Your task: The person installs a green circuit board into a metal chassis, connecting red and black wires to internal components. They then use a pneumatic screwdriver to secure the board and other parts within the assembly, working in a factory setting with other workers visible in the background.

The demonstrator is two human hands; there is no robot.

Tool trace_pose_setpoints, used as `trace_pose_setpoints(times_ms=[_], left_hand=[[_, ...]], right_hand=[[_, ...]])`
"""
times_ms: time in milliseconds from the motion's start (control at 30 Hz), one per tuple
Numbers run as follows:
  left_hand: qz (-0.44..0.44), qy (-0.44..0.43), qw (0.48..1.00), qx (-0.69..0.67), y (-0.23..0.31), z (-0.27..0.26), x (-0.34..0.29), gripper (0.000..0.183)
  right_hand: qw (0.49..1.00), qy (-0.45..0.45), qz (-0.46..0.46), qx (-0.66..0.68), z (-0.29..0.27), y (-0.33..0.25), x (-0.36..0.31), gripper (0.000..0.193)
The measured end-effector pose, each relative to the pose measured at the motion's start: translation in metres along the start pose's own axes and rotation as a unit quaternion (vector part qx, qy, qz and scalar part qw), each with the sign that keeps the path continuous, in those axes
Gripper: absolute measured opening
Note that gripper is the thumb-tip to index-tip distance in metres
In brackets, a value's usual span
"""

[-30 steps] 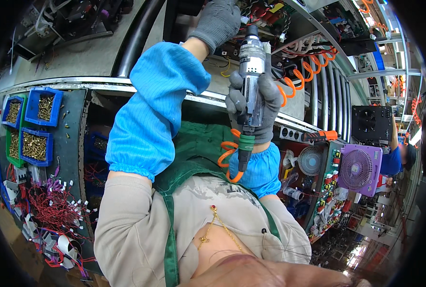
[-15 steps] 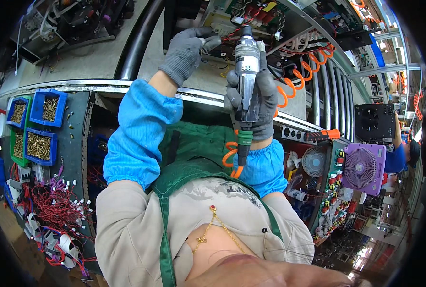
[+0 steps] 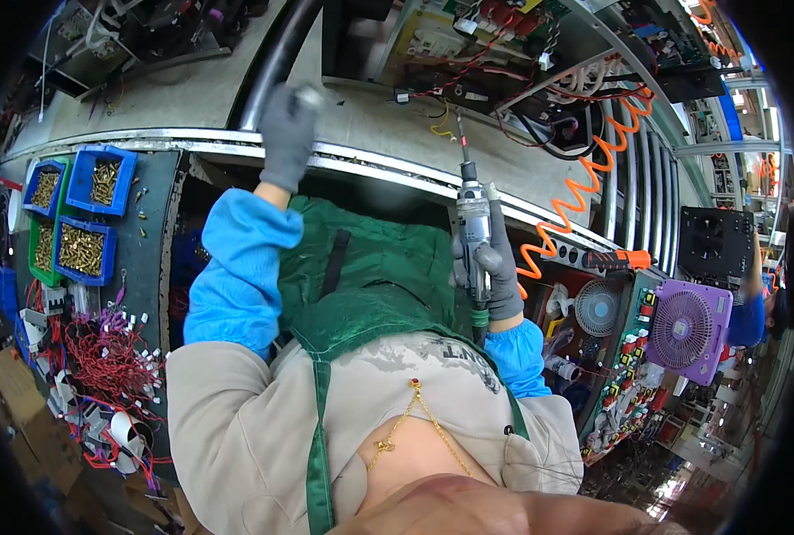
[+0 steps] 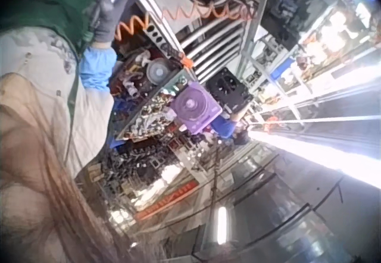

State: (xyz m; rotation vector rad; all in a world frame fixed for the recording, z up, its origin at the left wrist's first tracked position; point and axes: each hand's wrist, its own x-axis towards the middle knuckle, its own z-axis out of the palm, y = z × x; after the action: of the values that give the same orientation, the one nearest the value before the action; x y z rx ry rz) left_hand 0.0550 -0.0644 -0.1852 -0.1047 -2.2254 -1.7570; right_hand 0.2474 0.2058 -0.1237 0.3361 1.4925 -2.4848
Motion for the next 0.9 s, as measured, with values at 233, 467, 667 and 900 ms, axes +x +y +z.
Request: trace_pose_setpoints(times_ms=[233,467,667,900], left_hand=[[0.087,-0.252,0.924,0.274,-0.012,0.01,-0.046,0.016],[0.089,-0.3,0.88,0.357,0.0,0.025,-0.036,0.01],[0.051,-0.313,0.867,0.385,0.002,0.04,-0.03,0.015],[0.035,-0.308,0.864,0.398,0.007,0.042,-0.037,0.018]], right_hand=[[0.996,0.019,0.074,-0.053,0.011,0.018,0.0,0.103],[0.993,-0.02,0.099,-0.067,0.022,0.026,0.009,0.105],[0.993,-0.014,0.08,-0.081,0.022,0.026,0.009,0.108],[0.993,-0.024,0.099,-0.062,0.023,0.007,-0.004,0.106]])
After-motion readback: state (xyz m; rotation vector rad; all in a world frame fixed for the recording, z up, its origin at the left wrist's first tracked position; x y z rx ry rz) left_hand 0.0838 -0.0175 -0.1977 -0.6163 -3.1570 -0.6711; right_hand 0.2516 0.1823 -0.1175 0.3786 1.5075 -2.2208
